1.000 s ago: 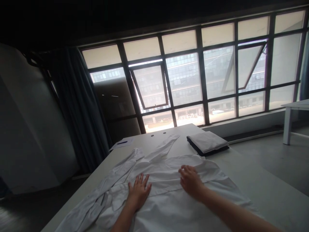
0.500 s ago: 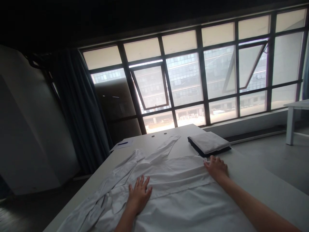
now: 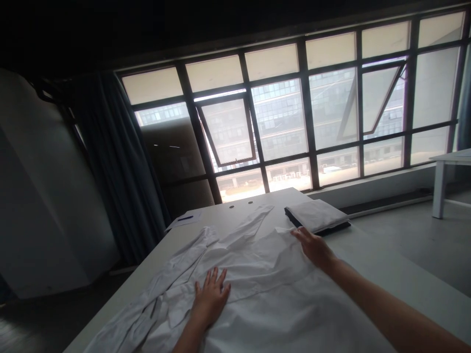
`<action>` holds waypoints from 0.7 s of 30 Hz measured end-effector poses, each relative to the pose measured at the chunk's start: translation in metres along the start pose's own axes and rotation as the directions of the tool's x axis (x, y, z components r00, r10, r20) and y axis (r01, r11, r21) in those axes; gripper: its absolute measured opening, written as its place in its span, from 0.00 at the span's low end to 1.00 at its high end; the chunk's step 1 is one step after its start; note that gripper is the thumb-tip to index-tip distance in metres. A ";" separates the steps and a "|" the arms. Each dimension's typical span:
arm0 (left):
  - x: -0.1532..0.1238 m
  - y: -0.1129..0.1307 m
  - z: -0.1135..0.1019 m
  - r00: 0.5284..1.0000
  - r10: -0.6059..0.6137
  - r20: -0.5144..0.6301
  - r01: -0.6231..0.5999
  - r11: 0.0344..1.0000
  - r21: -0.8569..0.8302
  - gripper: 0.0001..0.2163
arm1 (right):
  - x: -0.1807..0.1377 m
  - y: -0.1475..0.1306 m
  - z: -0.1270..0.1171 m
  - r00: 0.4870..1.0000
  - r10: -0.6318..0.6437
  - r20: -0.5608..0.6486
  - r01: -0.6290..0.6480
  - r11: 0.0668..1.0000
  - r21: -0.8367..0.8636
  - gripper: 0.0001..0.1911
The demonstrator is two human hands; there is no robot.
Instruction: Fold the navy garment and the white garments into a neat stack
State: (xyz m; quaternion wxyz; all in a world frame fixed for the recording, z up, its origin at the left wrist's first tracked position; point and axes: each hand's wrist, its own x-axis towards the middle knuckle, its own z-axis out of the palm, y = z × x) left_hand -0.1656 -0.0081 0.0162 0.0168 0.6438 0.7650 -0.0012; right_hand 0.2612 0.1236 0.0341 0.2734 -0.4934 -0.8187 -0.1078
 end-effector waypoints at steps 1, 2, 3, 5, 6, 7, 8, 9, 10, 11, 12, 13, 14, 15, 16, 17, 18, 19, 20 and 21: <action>0.002 0.002 0.000 1.000 -0.002 -0.005 0.002 1.000 0.004 0.31 | 0.011 0.007 -0.005 0.999 0.043 -0.014 -0.043 0.999 -0.031 0.30; 0.005 0.005 0.001 1.000 0.001 -0.012 -0.001 1.000 0.009 0.31 | 0.021 0.014 -0.008 0.996 0.090 -0.025 -0.091 0.994 -0.062 0.30; 0.008 0.009 0.001 1.000 0.008 -0.018 -0.008 1.000 0.015 0.31 | 0.031 0.021 -0.011 0.990 0.133 -0.037 -0.135 0.987 -0.088 0.29; 0.016 0.018 0.002 1.000 0.016 -0.025 -0.015 0.999 0.033 0.31 | 0.046 0.026 -0.012 0.974 0.214 -0.077 -0.223 0.964 -0.143 0.29; 0.021 0.023 0.002 1.000 0.015 -0.027 -0.014 0.999 0.043 0.31 | 0.049 0.023 -0.010 0.965 0.245 -0.097 -0.258 0.952 -0.166 0.28; 0.026 0.028 0.002 0.999 0.011 -0.032 -0.010 0.999 0.053 0.31 | 0.050 0.014 -0.006 0.959 0.263 -0.108 -0.279 0.943 -0.180 0.28; 0.030 0.032 0.002 0.999 0.008 -0.039 -0.005 0.998 0.059 0.31 | 0.047 0.000 0.001 0.959 0.267 -0.099 -0.281 0.943 -0.180 0.27; 0.035 0.035 0.003 0.999 0.007 -0.049 -0.004 0.998 0.059 0.31 | 0.042 -0.018 0.008 0.965 0.252 -0.068 -0.259 0.951 -0.165 0.27; 0.040 0.037 0.003 0.998 0.009 -0.058 -0.006 0.999 0.052 0.31 | 0.034 -0.039 0.017 0.980 0.200 0.001 -0.199 0.973 -0.120 0.26; 0.043 0.038 0.003 0.998 0.013 -0.064 -0.010 0.999 0.041 0.31 | 0.024 -0.060 0.026 0.987 0.133 0.091 -0.128 0.990 -0.052 0.26; 0.046 0.038 0.003 0.998 0.015 -0.067 -0.013 1.000 0.029 0.31 | 0.012 -0.080 0.034 0.983 0.060 0.176 -0.065 0.998 0.024 0.27; 0.048 0.037 0.003 0.997 0.019 -0.068 -0.018 1.000 0.017 0.31 | 0.000 -0.096 0.041 0.971 0.011 0.238 -0.032 0.996 0.085 0.29; 0.049 0.035 0.003 0.997 0.024 -0.070 -0.024 1.000 0.009 0.30 | -0.012 -0.108 0.046 0.957 -0.020 0.290 -0.018 0.991 0.130 0.32; 0.050 0.033 0.002 0.997 0.029 -0.074 -0.029 1.000 0.005 0.30 | -0.024 -0.113 0.049 0.941 -0.048 0.336 -0.009 0.986 0.167 0.34; 0.049 0.031 0.000 0.996 0.035 -0.081 -0.035 0.999 0.003 0.29 | -0.035 -0.112 0.050 0.927 -0.067 0.368 -0.005 0.982 0.191 0.36; 0.048 0.030 -0.002 0.995 0.039 -0.095 -0.039 0.999 0.001 0.28 | -0.044 -0.106 0.049 0.918 -0.078 0.388 -0.002 0.979 0.203 0.36; 0.046 0.029 -0.004 0.992 0.043 -0.115 -0.043 0.999 0.000 0.27 | -0.052 -0.094 0.046 0.915 -0.078 0.396 -0.003 0.980 0.201 0.36; 0.044 0.029 -0.007 0.989 0.045 -0.141 -0.045 0.999 -0.001 0.26 | -0.059 -0.079 0.043 0.918 -0.066 0.392 -0.009 0.983 0.186 0.36; 0.041 0.031 -0.009 0.985 0.045 -0.169 -0.046 0.999 0.000 0.24 | -0.065 -0.061 0.040 0.924 -0.039 0.380 -0.023 0.987 0.157 0.36; 0.038 0.032 -0.012 0.979 0.045 -0.196 -0.046 0.999 0.000 0.23 | -0.070 -0.043 0.037 0.932 0.000 0.364 -0.046 0.992 0.119 0.36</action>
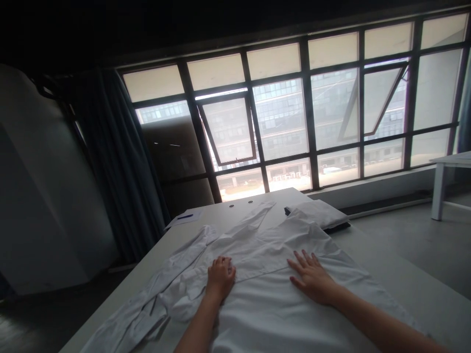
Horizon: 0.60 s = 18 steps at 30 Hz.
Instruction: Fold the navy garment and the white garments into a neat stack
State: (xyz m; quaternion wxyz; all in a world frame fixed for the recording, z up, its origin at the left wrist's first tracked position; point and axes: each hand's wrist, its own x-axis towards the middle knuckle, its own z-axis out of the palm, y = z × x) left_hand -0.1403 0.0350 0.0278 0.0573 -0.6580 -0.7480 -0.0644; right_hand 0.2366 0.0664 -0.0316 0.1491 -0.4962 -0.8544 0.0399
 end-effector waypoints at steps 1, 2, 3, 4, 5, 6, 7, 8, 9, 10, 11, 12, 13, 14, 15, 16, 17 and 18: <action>-0.003 0.003 -0.003 1.000 0.002 -0.022 -0.002 1.000 0.000 0.22 | -0.005 0.017 -0.003 0.999 0.043 -0.021 -0.044 0.999 -0.029 0.36; -0.007 0.006 -0.005 0.999 0.004 -0.036 -0.004 1.000 0.001 0.20 | -0.010 0.033 -0.005 0.995 0.088 -0.039 -0.090 0.994 -0.058 0.36; -0.013 0.009 -0.007 0.999 0.009 -0.039 -0.009 1.000 0.001 0.19 | -0.014 0.045 -0.006 0.990 0.127 -0.055 -0.131 0.988 -0.083 0.36; -0.019 0.013 -0.009 0.999 0.015 -0.036 -0.015 1.000 0.002 0.19 | -0.017 0.055 -0.007 0.985 0.159 -0.072 -0.166 0.980 -0.106 0.35; -0.027 0.016 -0.010 0.999 0.020 -0.030 -0.020 1.000 0.004 0.18 | -0.019 0.060 -0.007 0.978 0.186 -0.095 -0.197 0.972 -0.127 0.34; -0.037 0.019 -0.010 0.999 0.024 -0.026 -0.024 1.000 0.009 0.18 | -0.020 0.062 -0.006 0.970 0.207 -0.128 -0.225 0.963 -0.147 0.33; -0.047 0.021 -0.010 0.999 0.024 -0.022 -0.024 1.000 0.015 0.19 | -0.022 0.061 -0.005 0.960 0.223 -0.171 -0.252 0.953 -0.170 0.32; -0.058 0.022 -0.009 1.000 0.022 -0.013 -0.021 1.000 0.018 0.21 | -0.023 0.056 -0.004 0.948 0.234 -0.216 -0.277 0.941 -0.193 0.32; -0.069 0.022 -0.008 1.000 0.020 0.009 -0.020 1.000 0.015 0.25 | -0.024 0.050 -0.002 0.938 0.239 -0.252 -0.294 0.932 -0.211 0.31; -0.080 0.021 -0.006 0.999 0.018 0.048 -0.018 1.000 0.006 0.29 | -0.026 0.041 0.001 0.932 0.244 -0.269 -0.306 0.927 -0.218 0.31; -0.089 0.019 -0.004 0.994 0.014 0.105 -0.013 1.000 -0.008 0.32 | -0.028 0.032 0.003 0.930 0.257 -0.263 -0.315 0.926 -0.210 0.31; -0.096 0.015 -0.002 0.986 0.015 0.166 -0.011 1.000 -0.026 0.35 | -0.030 0.023 0.007 0.931 0.276 -0.237 -0.323 0.928 -0.188 0.31; -0.101 0.010 0.001 0.976 0.021 0.219 -0.011 0.999 -0.045 0.38 | -0.032 0.015 0.010 0.934 0.298 -0.199 -0.331 0.930 -0.159 0.31; -0.103 0.004 0.003 0.967 0.032 0.251 -0.017 0.998 -0.060 0.39 | -0.033 0.008 0.013 0.934 0.318 -0.161 -0.340 0.931 -0.131 0.32; -0.103 -0.002 0.005 0.963 0.048 0.264 -0.030 0.997 -0.073 0.40 | -0.032 0.002 0.016 0.933 0.334 -0.131 -0.349 0.931 -0.112 0.34; -0.101 -0.009 0.006 0.963 0.071 0.259 -0.050 0.995 -0.084 0.40 | -0.030 -0.002 0.017 0.933 0.341 -0.113 -0.352 0.930 -0.104 0.35; -0.096 -0.014 0.007 0.964 0.097 0.248 -0.077 0.993 -0.092 0.39 | -0.027 -0.006 0.017 0.935 0.339 -0.102 -0.349 0.931 -0.104 0.36; -0.089 -0.019 0.007 0.964 0.121 0.236 -0.101 0.990 -0.095 0.38 | -0.021 -0.008 0.016 0.938 0.335 -0.092 -0.344 0.933 -0.107 0.37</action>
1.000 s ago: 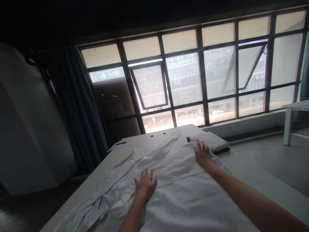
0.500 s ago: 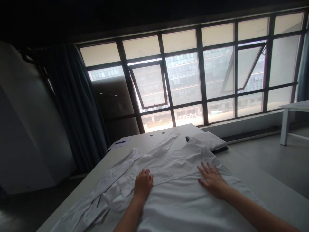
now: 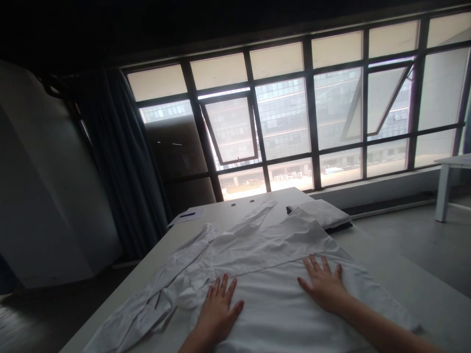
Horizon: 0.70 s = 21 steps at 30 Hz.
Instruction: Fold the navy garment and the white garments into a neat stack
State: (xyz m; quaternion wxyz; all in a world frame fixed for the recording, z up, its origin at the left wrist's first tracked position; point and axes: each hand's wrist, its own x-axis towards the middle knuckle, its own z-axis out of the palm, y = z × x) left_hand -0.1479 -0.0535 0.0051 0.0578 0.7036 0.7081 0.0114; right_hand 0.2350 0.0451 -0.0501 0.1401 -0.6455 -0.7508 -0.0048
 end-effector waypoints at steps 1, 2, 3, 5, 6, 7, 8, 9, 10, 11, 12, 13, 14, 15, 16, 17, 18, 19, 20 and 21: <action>0.007 -0.004 -0.002 1.000 0.017 -0.004 -0.017 1.000 0.006 0.37 | 0.006 -0.004 -0.002 1.000 -0.001 0.014 0.001 1.000 -0.003 0.37; 0.015 -0.008 -0.005 1.000 0.028 -0.006 -0.028 1.000 0.013 0.36 | 0.012 -0.007 -0.005 1.000 0.001 0.030 -0.001 1.000 -0.004 0.38; 0.022 -0.010 -0.008 0.999 0.033 -0.010 -0.032 0.999 0.019 0.35 | 0.018 -0.010 -0.008 0.999 0.004 0.046 -0.004 1.000 -0.004 0.38; 0.033 -0.013 -0.014 0.999 0.031 -0.035 -0.030 0.999 0.024 0.33 | 0.029 -0.015 -0.014 0.998 0.012 0.066 -0.012 1.000 -0.005 0.39; 0.035 -0.013 -0.016 0.998 0.033 -0.060 -0.032 0.999 0.024 0.32 | 0.032 -0.016 -0.016 0.998 0.013 0.066 -0.013 1.000 -0.008 0.39; 0.036 -0.014 -0.018 0.995 0.042 -0.095 -0.040 0.999 0.025 0.31 | 0.034 -0.017 -0.018 0.998 0.012 0.058 -0.011 1.000 -0.011 0.38; 0.035 -0.013 -0.020 0.989 0.058 -0.138 -0.055 0.998 0.029 0.30 | 0.035 -0.017 -0.020 0.999 0.008 0.043 -0.007 1.000 -0.016 0.37; 0.032 -0.012 -0.022 0.980 0.083 -0.182 -0.078 0.996 0.034 0.28 | 0.034 -0.017 -0.022 1.000 0.004 0.023 -0.003 1.000 -0.022 0.35; 0.027 -0.009 -0.023 0.970 0.114 -0.216 -0.109 0.993 0.037 0.25 | 0.033 -0.017 -0.024 1.000 -0.004 -0.001 0.004 1.000 -0.028 0.33; 0.022 -0.004 -0.025 0.960 0.147 -0.237 -0.144 0.989 0.034 0.23 | 0.030 -0.019 -0.027 0.999 -0.022 -0.025 0.021 0.999 -0.031 0.31; 0.016 0.003 -0.026 0.953 0.180 -0.243 -0.179 0.984 0.022 0.22 | 0.026 -0.022 -0.031 0.998 -0.055 -0.044 0.054 0.998 -0.026 0.30; 0.011 0.012 -0.026 0.950 0.212 -0.230 -0.217 0.976 0.003 0.22 | 0.021 -0.027 -0.034 0.993 -0.106 -0.057 0.106 0.994 -0.010 0.29; 0.007 0.022 -0.026 0.948 0.243 -0.205 -0.252 0.967 -0.022 0.22 | 0.015 -0.035 -0.037 0.983 -0.174 -0.061 0.175 0.984 0.021 0.28; 0.003 0.033 -0.026 0.948 0.271 -0.168 -0.283 0.958 -0.050 0.23 | 0.009 -0.044 -0.039 0.968 -0.245 -0.055 0.249 0.966 0.067 0.27; 0.000 0.044 -0.025 0.945 0.302 -0.121 -0.313 0.947 -0.077 0.26 | 0.002 -0.055 -0.040 0.950 -0.310 -0.039 0.313 0.942 0.123 0.27; -0.002 0.054 -0.023 0.939 0.337 -0.071 -0.342 0.934 -0.100 0.30 | -0.006 -0.065 -0.040 0.930 -0.367 -0.014 0.363 0.914 0.182 0.28; -0.003 0.062 -0.022 0.930 0.368 -0.021 -0.368 0.922 -0.120 0.33 | -0.012 -0.074 -0.039 0.909 -0.416 0.017 0.401 0.885 0.236 0.29; -0.004 0.067 -0.021 0.921 0.390 0.021 -0.384 0.914 -0.133 0.36 | -0.018 -0.081 -0.038 0.887 -0.458 0.051 0.428 0.859 0.280 0.31; -0.004 0.069 -0.020 0.915 0.400 0.047 -0.391 0.910 -0.137 0.37 | -0.022 -0.084 -0.036 0.866 -0.493 0.083 0.447 0.838 0.312 0.33; -0.004 0.067 -0.019 0.915 0.399 0.060 -0.389 0.912 -0.133 0.37 | -0.024 -0.084 -0.035 0.849 -0.517 0.109 0.459 0.824 0.332 0.35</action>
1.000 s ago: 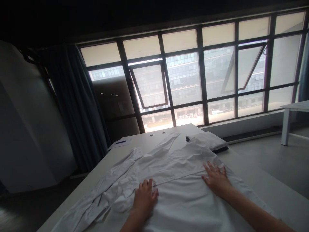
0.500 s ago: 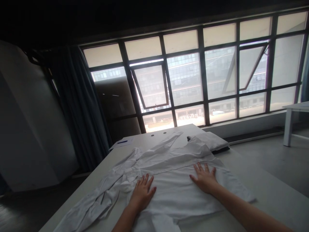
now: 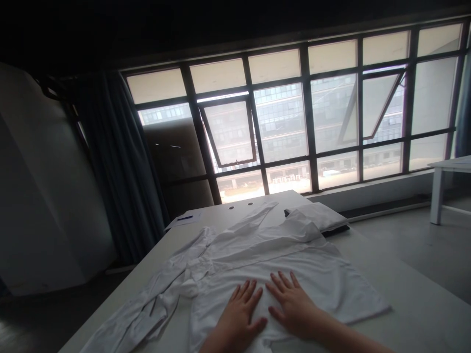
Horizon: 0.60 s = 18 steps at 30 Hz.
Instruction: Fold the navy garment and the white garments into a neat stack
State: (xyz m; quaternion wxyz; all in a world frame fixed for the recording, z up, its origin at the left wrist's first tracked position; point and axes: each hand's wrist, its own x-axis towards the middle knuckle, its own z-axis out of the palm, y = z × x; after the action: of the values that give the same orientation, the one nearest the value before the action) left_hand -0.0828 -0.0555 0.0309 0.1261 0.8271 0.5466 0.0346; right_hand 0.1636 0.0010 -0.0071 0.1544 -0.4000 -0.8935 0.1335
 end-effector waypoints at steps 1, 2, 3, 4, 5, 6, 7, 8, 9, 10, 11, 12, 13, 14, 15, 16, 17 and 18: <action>-0.002 -0.005 0.000 1.000 -0.011 0.001 0.011 1.000 0.009 0.36 | -0.002 0.004 -0.001 1.000 -0.007 0.024 0.007 1.000 0.007 0.37; -0.005 -0.013 0.000 1.000 -0.028 -0.006 0.028 0.999 0.019 0.36 | -0.006 0.011 -0.003 0.999 0.002 0.036 -0.002 1.000 0.006 0.38; -0.009 -0.024 0.001 0.999 -0.044 -0.015 0.044 0.998 0.033 0.35 | -0.010 0.022 -0.007 0.999 0.025 0.038 -0.025 1.000 -0.001 0.38; -0.014 -0.037 0.002 0.998 -0.054 -0.031 0.056 0.997 0.051 0.35 | -0.015 0.036 -0.013 0.998 0.055 0.033 -0.054 0.998 -0.015 0.39; -0.020 -0.051 0.003 0.997 -0.062 -0.051 0.065 0.995 0.071 0.34 | -0.021 0.052 -0.019 0.996 0.087 0.023 -0.086 0.996 -0.035 0.39; -0.026 -0.067 0.006 0.995 -0.069 -0.076 0.077 0.992 0.098 0.33 | -0.028 0.070 -0.026 0.993 0.121 0.009 -0.120 0.991 -0.059 0.39; -0.033 -0.084 0.010 0.991 -0.075 -0.110 0.089 0.988 0.128 0.32 | -0.037 0.088 -0.033 0.987 0.158 -0.008 -0.158 0.983 -0.088 0.39; -0.040 -0.100 0.014 0.986 -0.089 -0.143 0.111 0.981 0.159 0.31 | -0.046 0.107 -0.039 0.979 0.200 -0.024 -0.202 0.972 -0.119 0.40; -0.047 -0.115 0.018 0.978 -0.104 -0.180 0.139 0.972 0.189 0.31 | -0.056 0.125 -0.045 0.968 0.247 -0.042 -0.250 0.957 -0.148 0.40; -0.054 -0.129 0.021 0.969 -0.111 -0.220 0.158 0.964 0.212 0.30 | -0.065 0.143 -0.050 0.954 0.295 -0.061 -0.301 0.938 -0.171 0.40; -0.061 -0.139 0.023 0.960 -0.104 -0.261 0.167 0.959 0.231 0.30 | -0.074 0.158 -0.053 0.938 0.338 -0.077 -0.346 0.919 -0.190 0.40; -0.067 -0.146 0.024 0.949 -0.084 -0.304 0.163 0.956 0.244 0.29 | -0.083 0.172 -0.056 0.924 0.370 -0.095 -0.382 0.901 -0.205 0.40; -0.073 -0.149 0.023 0.937 -0.057 -0.346 0.149 0.957 0.248 0.28 | -0.089 0.182 -0.057 0.912 0.393 -0.114 -0.409 0.886 -0.218 0.39; -0.078 -0.148 0.020 0.923 -0.026 -0.383 0.127 0.962 0.241 0.26 | -0.094 0.190 -0.057 0.903 0.407 -0.138 -0.429 0.874 -0.229 0.38; -0.082 -0.143 0.017 0.911 0.003 -0.411 0.097 0.971 0.221 0.24 | -0.098 0.195 -0.056 0.897 0.410 -0.166 -0.440 0.865 -0.240 0.37; -0.084 -0.134 0.013 0.903 0.026 -0.428 0.060 0.981 0.185 0.20 | -0.100 0.197 -0.054 0.891 0.407 -0.201 -0.448 0.858 -0.251 0.36; -0.085 -0.124 0.010 0.901 0.046 -0.432 0.014 0.991 0.136 0.17 | -0.101 0.197 -0.053 0.885 0.398 -0.240 -0.454 0.852 -0.262 0.34; -0.084 -0.112 0.010 0.905 0.064 -0.420 -0.035 0.997 0.075 0.15 | -0.101 0.195 -0.051 0.879 0.383 -0.285 -0.457 0.847 -0.272 0.32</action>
State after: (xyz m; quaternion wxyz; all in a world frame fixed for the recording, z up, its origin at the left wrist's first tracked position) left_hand -0.2148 -0.0923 0.0009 -0.0230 0.8174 0.5406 0.1975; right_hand 0.3786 0.0566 -0.0480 0.1496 -0.6190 -0.7703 -0.0327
